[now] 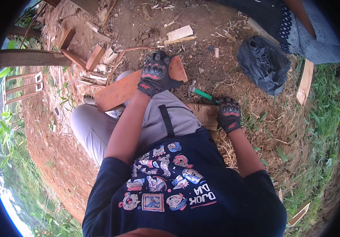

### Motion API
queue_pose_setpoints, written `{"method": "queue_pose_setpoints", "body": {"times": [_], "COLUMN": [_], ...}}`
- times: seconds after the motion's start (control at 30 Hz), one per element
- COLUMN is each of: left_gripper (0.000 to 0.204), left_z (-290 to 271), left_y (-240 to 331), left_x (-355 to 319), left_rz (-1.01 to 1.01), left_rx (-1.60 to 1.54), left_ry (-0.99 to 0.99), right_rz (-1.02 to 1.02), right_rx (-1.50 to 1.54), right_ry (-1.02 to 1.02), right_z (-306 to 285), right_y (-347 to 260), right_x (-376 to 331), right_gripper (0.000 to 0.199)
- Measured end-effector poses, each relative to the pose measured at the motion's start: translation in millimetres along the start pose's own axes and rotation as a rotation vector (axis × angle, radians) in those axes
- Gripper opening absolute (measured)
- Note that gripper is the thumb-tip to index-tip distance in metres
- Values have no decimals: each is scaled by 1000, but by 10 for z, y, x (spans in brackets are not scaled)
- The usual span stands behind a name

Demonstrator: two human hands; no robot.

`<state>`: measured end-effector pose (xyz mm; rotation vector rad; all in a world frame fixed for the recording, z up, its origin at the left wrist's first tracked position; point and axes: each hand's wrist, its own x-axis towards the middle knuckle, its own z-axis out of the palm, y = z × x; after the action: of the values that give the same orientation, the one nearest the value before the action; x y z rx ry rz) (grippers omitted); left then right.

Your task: The person sits on the ground and uses a hammer to drive nails into a wooden plank. They repeatedly pick up nails from a black plastic bag and hammer them into the wood, occasionally adjusting the plank's position.

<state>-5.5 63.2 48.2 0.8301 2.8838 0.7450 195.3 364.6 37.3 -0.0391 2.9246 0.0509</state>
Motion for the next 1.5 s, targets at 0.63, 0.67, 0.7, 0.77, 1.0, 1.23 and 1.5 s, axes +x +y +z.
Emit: {"method": "queue_pose_setpoints", "body": {"times": [0.63, 0.67, 0.7, 0.77, 1.0, 1.23, 1.5], "left_gripper": [92, 92, 92, 89, 83, 82, 86], "left_z": [6, 12, 20, 48, 7, 29, -26], "left_y": [-23, -29, -29, -41, -7, -16, -9], "left_x": [-18, -9, -8, -16, 8, -1, -24], "left_rz": [49, 61, 74, 85, 52, 51, 32], "left_rx": [9, 11, 15, 36, 5, 11, 49], "left_ry": [75, 81, 87, 118, 108, 50, 66], "right_rz": [110, 111, 42, -94, -116, -100, -50], "right_rx": [497, 579, 607, 666, 477, 383, 509], "right_ry": [-25, 27, 121, 321, 321, 171, 323], "right_z": [-1324, -1309, -1327, -1401, -1520, -1350, -1587], "right_y": [87, 70, 7, -236, -441, -533, -709], "right_x": [-228, -257, -273, -264, -272, -365, -484], "right_gripper": [42, 46, 46, 46, 43, 43, 45]}}
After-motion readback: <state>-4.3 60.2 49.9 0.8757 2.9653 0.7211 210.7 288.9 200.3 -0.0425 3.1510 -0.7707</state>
